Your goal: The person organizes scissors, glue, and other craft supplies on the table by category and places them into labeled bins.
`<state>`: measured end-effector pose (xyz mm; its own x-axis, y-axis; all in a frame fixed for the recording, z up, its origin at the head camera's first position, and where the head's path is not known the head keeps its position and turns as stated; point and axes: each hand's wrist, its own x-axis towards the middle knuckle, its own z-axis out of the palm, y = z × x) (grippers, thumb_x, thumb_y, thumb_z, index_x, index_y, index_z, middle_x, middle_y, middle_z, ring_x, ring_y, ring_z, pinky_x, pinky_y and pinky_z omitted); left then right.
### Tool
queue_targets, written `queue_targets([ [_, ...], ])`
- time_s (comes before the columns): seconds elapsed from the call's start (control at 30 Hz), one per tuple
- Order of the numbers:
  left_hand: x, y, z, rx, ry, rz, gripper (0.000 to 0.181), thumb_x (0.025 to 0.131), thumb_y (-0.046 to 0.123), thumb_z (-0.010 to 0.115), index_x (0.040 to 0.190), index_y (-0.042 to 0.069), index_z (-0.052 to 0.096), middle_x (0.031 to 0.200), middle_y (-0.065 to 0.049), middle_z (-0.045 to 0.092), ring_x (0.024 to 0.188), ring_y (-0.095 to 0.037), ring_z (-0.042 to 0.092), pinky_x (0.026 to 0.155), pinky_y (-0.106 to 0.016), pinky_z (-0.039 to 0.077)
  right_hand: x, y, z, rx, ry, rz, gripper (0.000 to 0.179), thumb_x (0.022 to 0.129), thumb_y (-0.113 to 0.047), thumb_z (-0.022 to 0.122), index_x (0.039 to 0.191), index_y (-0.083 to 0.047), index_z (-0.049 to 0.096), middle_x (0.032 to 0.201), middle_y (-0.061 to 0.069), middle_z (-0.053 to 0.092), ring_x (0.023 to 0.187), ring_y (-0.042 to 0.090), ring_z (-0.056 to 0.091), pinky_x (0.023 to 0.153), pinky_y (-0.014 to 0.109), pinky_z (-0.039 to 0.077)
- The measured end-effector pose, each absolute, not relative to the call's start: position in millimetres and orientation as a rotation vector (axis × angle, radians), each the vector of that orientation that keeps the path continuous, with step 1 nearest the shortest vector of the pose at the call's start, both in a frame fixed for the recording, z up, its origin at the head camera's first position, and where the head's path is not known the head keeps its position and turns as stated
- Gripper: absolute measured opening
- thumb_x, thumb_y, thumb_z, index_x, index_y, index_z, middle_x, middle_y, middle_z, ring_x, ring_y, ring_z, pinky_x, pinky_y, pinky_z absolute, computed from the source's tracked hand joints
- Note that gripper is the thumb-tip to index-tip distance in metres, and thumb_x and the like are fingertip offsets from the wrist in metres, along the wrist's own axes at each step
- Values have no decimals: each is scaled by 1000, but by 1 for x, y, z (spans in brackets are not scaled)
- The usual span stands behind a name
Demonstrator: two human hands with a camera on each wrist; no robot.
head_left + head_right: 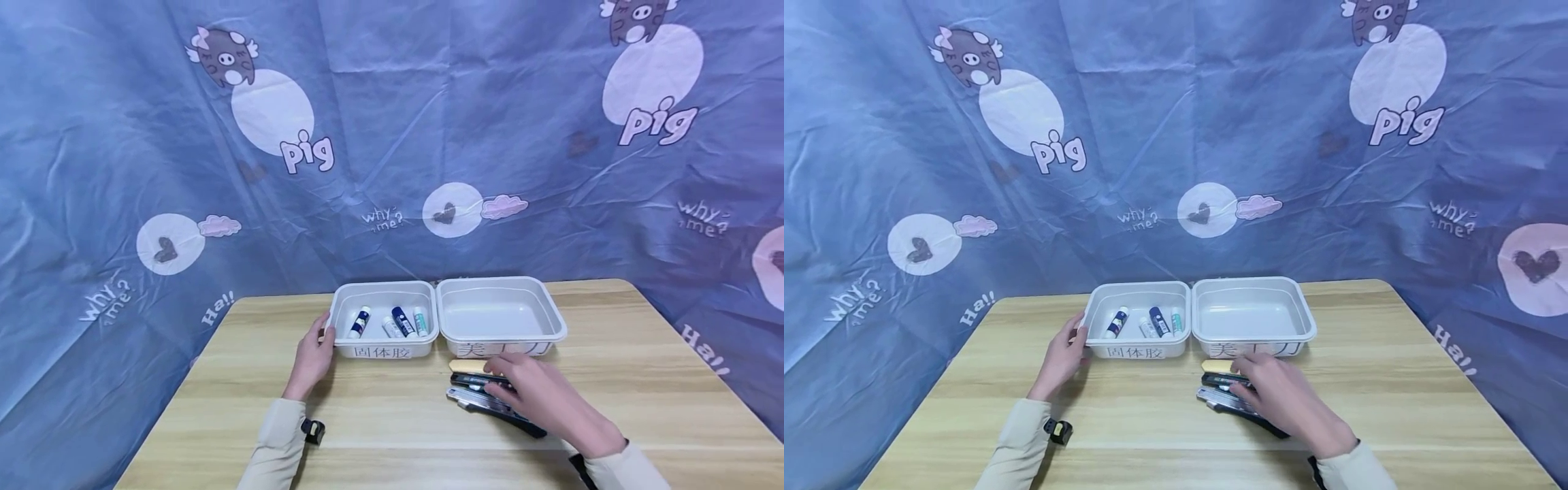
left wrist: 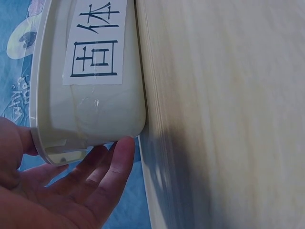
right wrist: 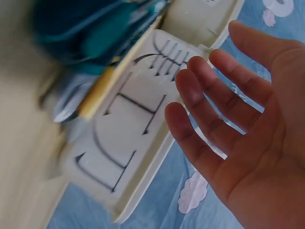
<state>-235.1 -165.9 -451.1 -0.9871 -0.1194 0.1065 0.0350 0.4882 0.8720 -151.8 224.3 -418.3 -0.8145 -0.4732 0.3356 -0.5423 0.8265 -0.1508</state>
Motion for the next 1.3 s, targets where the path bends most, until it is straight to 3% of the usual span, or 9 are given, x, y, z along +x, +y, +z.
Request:
queue_targets([
  [0.23,-231,-172,-454,104,-2574,-1509,50,109,22,45,156,5,40,128,-30,61,80,-31,68,61,-27,53,-136,238,-436,780,-2742,323,24,89,-41,78,106,-24,73,96,-14,63,81,3,59,60,31,51],
  [0.4,-229,-173,-457,93,-2586,-1507,51,109,21,45,156,4,39,130,-31,60,79,-32,68,62,-28,53,-130,243,-446,799,-2802,334,29,86,-43,79,107,-24,72,104,-11,64,85,4,60,66,32,55],
  [0.93,-229,-168,-459,59,-2557,-1510,50,108,21,46,154,2,41,126,-32,61,75,-29,66,58,-27,53,-127,245,-460,838,-2815,321,32,78,-28,87,106,-26,70,107,-9,63,89,6,59,69,33,55],
  [1.3,-231,-165,-453,44,-2545,-1514,49,108,20,47,154,2,42,126,-31,61,70,-26,66,57,-27,52,-127,244,-456,793,-2864,319,30,78,-27,87,102,-26,69,103,-11,63,86,4,59,66,32,54],
])
